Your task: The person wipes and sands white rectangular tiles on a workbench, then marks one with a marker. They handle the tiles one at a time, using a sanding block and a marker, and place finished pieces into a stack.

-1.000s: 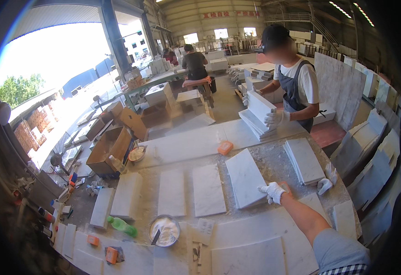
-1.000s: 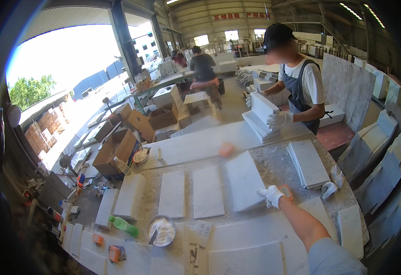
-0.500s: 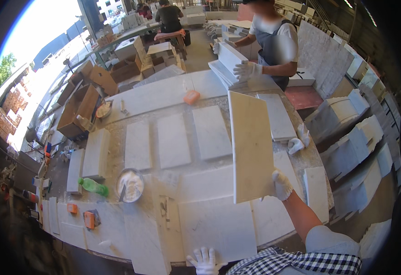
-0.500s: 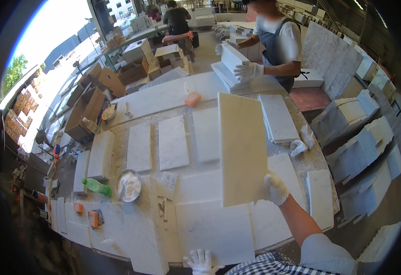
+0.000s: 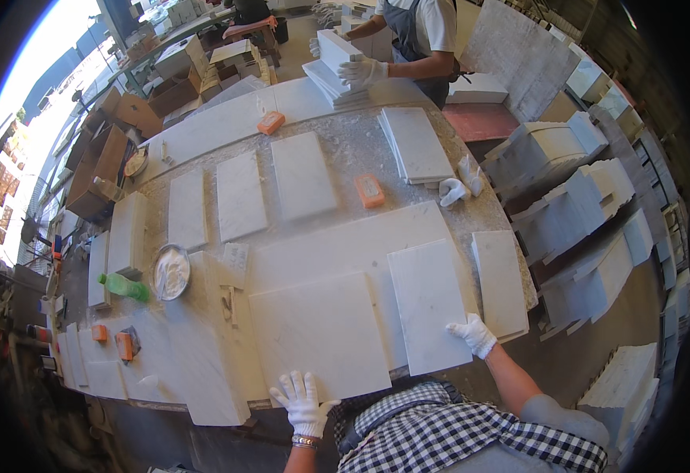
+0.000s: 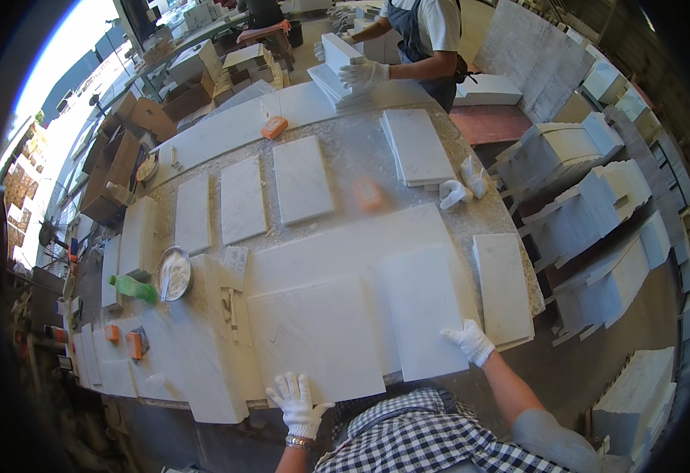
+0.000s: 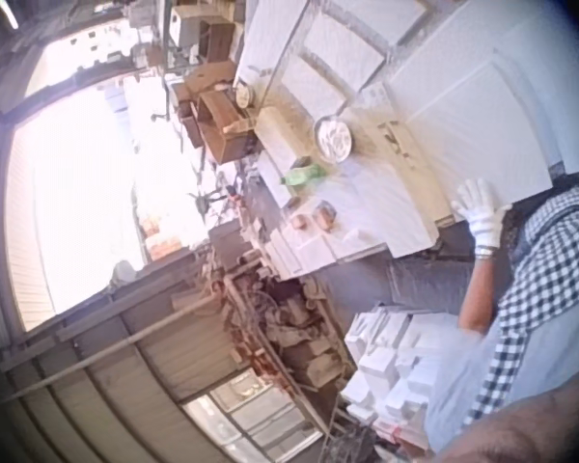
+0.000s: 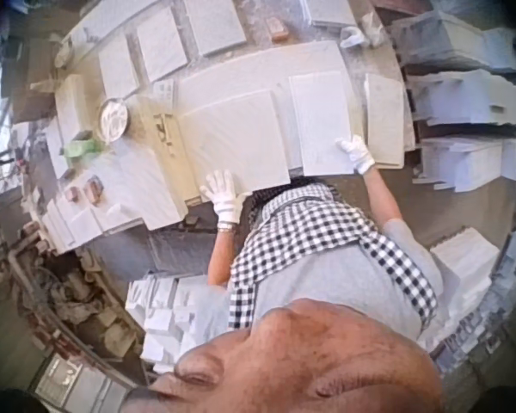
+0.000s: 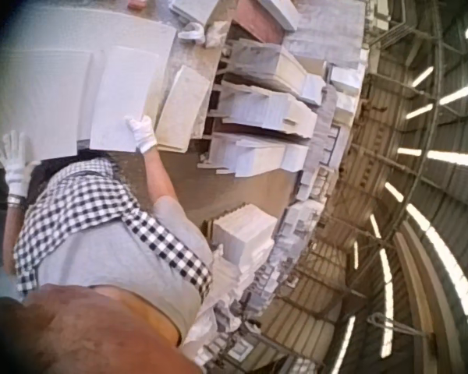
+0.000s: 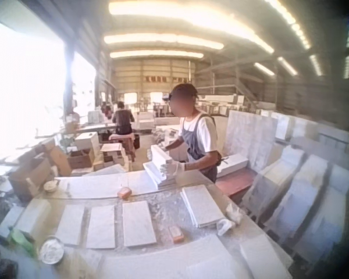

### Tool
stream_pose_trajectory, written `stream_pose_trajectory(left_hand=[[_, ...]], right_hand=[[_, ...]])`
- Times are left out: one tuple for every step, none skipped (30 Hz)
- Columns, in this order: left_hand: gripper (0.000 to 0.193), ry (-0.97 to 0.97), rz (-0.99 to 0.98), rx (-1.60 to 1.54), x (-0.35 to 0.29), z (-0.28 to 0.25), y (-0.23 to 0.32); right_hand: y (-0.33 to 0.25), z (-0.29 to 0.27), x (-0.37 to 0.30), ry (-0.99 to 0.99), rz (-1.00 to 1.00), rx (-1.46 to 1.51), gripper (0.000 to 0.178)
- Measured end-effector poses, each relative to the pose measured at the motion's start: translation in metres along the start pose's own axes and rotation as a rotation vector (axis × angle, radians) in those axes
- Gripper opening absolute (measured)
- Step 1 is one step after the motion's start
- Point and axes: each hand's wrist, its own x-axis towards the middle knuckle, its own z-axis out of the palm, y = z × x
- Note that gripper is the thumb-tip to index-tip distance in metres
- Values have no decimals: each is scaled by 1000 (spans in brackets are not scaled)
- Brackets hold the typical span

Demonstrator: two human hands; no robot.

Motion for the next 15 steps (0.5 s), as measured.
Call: stream_pose_trajectory(left_hand=[[120, -9, 0, 24, 0, 0, 0], [120, -8, -3, 18, 0, 1, 1], [120, -6, -3, 17, 0, 1, 1], [120, 3, -8, 19, 0, 1, 1], [120, -10, -22, 6, 0, 0, 2], [118, -16, -29, -1, 0, 0, 2], [117, -20, -39, -7, 0, -1, 3], [115, -23, -46, -13, 1, -2, 4], [115, -30, -50, -14, 1, -3, 5], [114, -38, -55, -15, 1, -3, 5], [114, -43, -60, -17, 2, -4, 6], [115, -42, -54, -1, 2, -5, 6], [117, -42, -48, 15, 2, -6, 6], [118, -41, -41, 30, 2, -6, 6], [116, -46, -50, 22, 2, -6, 6]], right_hand=[[7, 2, 2, 4, -3, -20, 38], [13, 4, 1, -14, 5, -16, 37], [18, 7, 2, -21, 16, -9, 36], [21, 9, 3, -66, -4, 15, 35], [23, 11, 4, -51, 32, -41, 35], [22, 14, 4, -71, 39, -79, 35], [19, 17, 5, -94, 6, -99, 35], [13, 19, 7, -109, 61, -177, 35], [6, 22, 7, -129, 78, -235, 36], [-3, 25, 7, -141, 100, -306, 38], [-14, 30, 8, -190, 151, -500, 42], [-26, 34, 10, -231, 207, -705, 47], [-39, 39, 11, -256, 300, -956, 52], [-51, 43, 12, -287, 369, -1000, 57], [-62, 45, 10, -303, 476, -1088, 62]])
